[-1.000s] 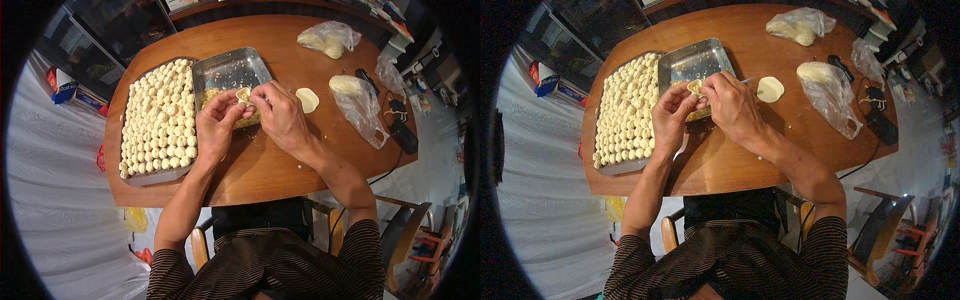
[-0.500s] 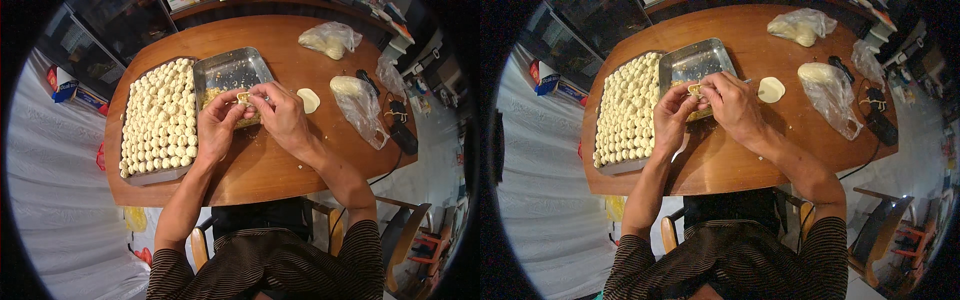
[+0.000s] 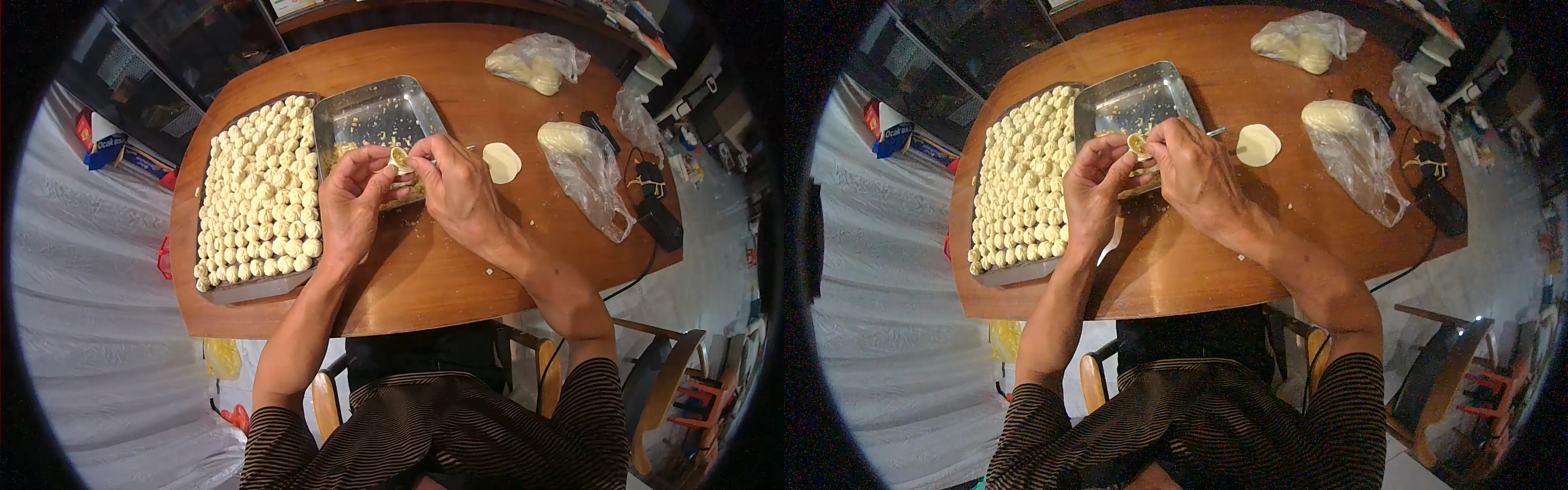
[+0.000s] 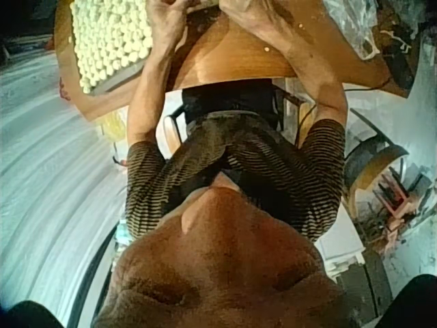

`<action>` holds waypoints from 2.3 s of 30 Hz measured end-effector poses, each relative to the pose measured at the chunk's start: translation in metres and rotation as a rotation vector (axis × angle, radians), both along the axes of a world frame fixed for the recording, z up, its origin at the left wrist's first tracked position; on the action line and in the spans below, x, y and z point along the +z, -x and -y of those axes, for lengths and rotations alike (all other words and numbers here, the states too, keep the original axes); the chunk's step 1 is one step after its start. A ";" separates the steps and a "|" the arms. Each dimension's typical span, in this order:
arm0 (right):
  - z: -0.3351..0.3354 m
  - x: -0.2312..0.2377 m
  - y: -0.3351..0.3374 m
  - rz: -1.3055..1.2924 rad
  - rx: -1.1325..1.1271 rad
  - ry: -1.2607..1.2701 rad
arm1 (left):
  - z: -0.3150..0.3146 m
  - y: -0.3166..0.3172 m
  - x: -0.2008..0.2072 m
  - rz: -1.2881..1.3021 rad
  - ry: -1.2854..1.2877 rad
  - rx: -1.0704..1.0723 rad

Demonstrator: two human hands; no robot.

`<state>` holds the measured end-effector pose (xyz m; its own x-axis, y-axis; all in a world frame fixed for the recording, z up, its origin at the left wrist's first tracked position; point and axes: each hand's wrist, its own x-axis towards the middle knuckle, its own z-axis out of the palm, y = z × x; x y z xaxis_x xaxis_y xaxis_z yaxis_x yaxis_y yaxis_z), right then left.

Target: The person is assembling small round pastries by filling pieces of dough with a mixture using a spoon and rolling them into balls.

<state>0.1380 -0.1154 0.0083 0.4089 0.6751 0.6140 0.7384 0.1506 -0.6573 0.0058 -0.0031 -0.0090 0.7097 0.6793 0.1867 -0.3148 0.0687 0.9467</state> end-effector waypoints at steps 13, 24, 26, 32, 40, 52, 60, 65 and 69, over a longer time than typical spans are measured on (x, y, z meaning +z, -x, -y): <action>-0.001 0.002 -0.001 -0.024 0.002 -0.006 | 0.001 -0.002 -0.003 0.015 -0.165 0.025; 0.000 -0.001 -0.002 0.046 0.008 -0.029 | 0.002 -0.002 -0.002 -0.026 -0.164 0.032; 0.000 0.001 0.002 -0.065 0.021 -0.028 | 0.000 -0.001 -0.005 -0.025 -0.165 0.022; 0.000 0.003 -0.002 0.156 -0.018 -0.053 | 0.001 -0.002 -0.002 -0.007 -0.166 0.007; 0.000 0.001 -0.002 0.166 -0.017 -0.069 | 0.001 -0.002 -0.002 0.023 -0.089 0.004; 0.004 0.004 -0.004 0.248 -0.002 -0.016 | 0.003 -0.002 -0.001 0.006 -0.142 0.006; -0.001 0.000 -0.001 0.130 0.007 -0.094 | 0.002 0.000 0.002 -0.039 -0.110 -0.022; 0.001 0.004 -0.002 0.203 0.017 -0.107 | -0.001 0.001 0.000 -0.045 -0.143 -0.035; 0.001 0.002 -0.003 0.209 0.017 -0.099 | 0.000 -0.001 0.001 -0.009 -0.096 -0.031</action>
<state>0.1408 -0.1159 0.0101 0.2547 0.6133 0.7477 0.8538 0.2204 -0.4716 0.0064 -0.0029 -0.0084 0.7322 0.6360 0.2436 -0.3057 -0.0127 0.9521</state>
